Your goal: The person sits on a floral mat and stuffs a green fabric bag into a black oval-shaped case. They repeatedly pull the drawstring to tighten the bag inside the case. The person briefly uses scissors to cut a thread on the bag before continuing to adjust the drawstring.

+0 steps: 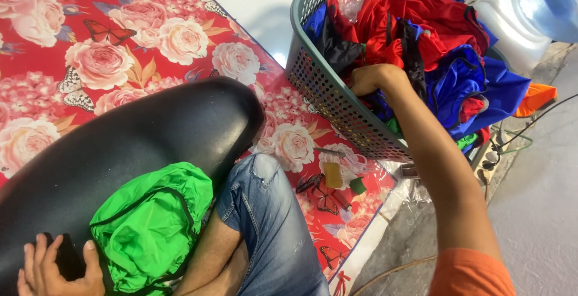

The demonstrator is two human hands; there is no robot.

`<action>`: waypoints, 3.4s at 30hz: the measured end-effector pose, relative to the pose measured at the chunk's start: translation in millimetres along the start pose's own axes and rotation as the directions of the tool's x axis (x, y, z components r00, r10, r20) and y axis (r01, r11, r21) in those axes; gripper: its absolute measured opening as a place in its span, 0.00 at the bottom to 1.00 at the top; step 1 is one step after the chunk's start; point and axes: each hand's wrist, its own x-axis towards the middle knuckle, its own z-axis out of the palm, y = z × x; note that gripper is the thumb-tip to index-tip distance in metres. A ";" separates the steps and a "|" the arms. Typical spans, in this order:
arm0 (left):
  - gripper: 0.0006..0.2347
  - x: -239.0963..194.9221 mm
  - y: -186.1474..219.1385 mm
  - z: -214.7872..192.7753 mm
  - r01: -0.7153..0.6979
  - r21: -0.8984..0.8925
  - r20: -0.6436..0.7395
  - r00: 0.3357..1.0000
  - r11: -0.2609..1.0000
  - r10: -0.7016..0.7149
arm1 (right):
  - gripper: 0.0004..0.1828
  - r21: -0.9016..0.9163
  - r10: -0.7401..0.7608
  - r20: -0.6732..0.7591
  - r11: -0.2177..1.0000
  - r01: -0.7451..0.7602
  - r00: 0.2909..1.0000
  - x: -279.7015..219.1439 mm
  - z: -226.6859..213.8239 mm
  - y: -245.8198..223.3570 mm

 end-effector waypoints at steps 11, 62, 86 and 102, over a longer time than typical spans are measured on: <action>0.16 4.5 2.3 5.3 -0.030 0.030 -0.114 0.993 0.999 0.034 | 0.11 -0.190 -0.200 -0.976 0.976 0.108 0.091 67.0 -66.9 70.8; 0.12 17.3 15.8 -8.8 0.134 -0.227 0.154 0.983 0.965 -0.100 | 0.22 -0.216 -0.582 -0.787 0.569 0.793 0.203 -62.7 112.1 -253.8; 0.07 0.7 -41.7 -88.2 0.581 -0.655 0.299 0.786 0.482 -0.542 | 0.10 0.401 -0.760 -0.597 -0.007 0.916 0.256 -68.8 189.4 -396.3; 0.04 30.7 15.2 -67.3 0.265 -0.520 0.143 0.964 0.812 -0.223 | 0.05 0.099 -0.683 -0.729 -0.046 0.994 0.041 -58.5 220.8 -387.3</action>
